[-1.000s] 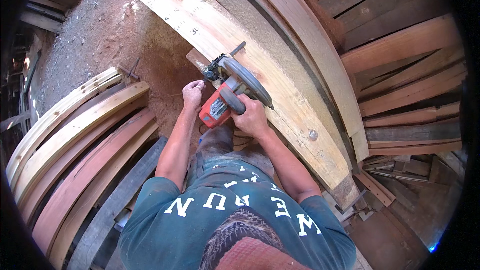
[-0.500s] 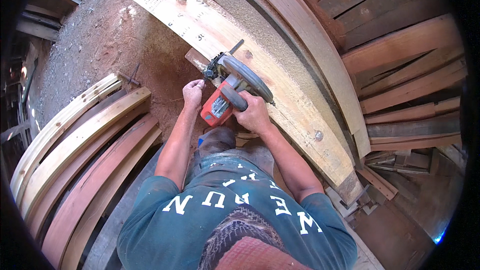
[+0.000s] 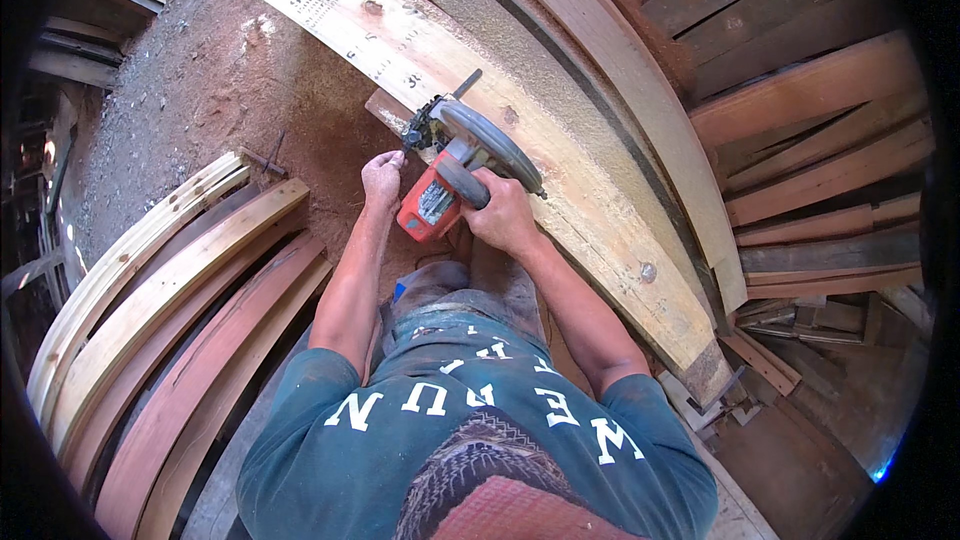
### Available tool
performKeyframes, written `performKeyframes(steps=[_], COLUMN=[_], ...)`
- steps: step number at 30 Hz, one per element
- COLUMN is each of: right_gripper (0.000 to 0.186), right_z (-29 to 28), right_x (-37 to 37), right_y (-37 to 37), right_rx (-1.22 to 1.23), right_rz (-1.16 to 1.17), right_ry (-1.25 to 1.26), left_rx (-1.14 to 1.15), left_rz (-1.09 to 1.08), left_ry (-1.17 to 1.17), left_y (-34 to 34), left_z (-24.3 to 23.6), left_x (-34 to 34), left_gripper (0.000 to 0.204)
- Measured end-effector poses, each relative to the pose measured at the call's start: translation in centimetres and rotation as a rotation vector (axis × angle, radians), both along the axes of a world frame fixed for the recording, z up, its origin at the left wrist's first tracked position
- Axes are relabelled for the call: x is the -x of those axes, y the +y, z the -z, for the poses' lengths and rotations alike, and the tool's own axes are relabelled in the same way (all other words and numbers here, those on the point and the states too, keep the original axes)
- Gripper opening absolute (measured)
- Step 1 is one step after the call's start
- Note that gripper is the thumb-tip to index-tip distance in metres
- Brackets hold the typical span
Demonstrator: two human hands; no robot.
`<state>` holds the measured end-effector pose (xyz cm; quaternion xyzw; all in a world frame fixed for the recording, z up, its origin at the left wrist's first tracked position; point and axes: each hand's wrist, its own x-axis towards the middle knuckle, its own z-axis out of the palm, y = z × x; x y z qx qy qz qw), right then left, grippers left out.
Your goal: The person uses a circular saw to cut a wooden plank on a workbench and then sorts the cut pieces into a lumber stack.
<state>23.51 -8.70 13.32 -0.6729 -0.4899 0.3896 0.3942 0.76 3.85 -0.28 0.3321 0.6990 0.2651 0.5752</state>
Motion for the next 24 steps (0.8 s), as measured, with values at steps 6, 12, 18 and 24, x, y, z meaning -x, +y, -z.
performKeyframes(steps=[6,12,18,24], right_gripper=[0.034,0.027,0.030,0.031], right_z=[-0.3,-0.5,-0.9,-0.6], right_x=[0.4,0.5,1.3,2.3], right_y=[0.4,0.0,-0.3,-0.3], right_rx=[0.008,0.010,0.029,0.035], right_rz=[-0.002,-0.009,-0.005,-0.007], right_ry=[0.022,0.022,0.049,0.043], left_rx=[-0.036,-0.020,-0.030,-0.030], left_rz=[-0.009,-0.004,-0.007,-0.014], left_ry=[0.020,0.020,0.051,0.053], left_y=[0.2,-0.3,-0.6,-0.7], left_z=[0.5,-0.6,-1.0,-0.4], left_x=[0.8,0.4,0.9,2.2], left_gripper=[0.018,0.019,0.020,0.020])
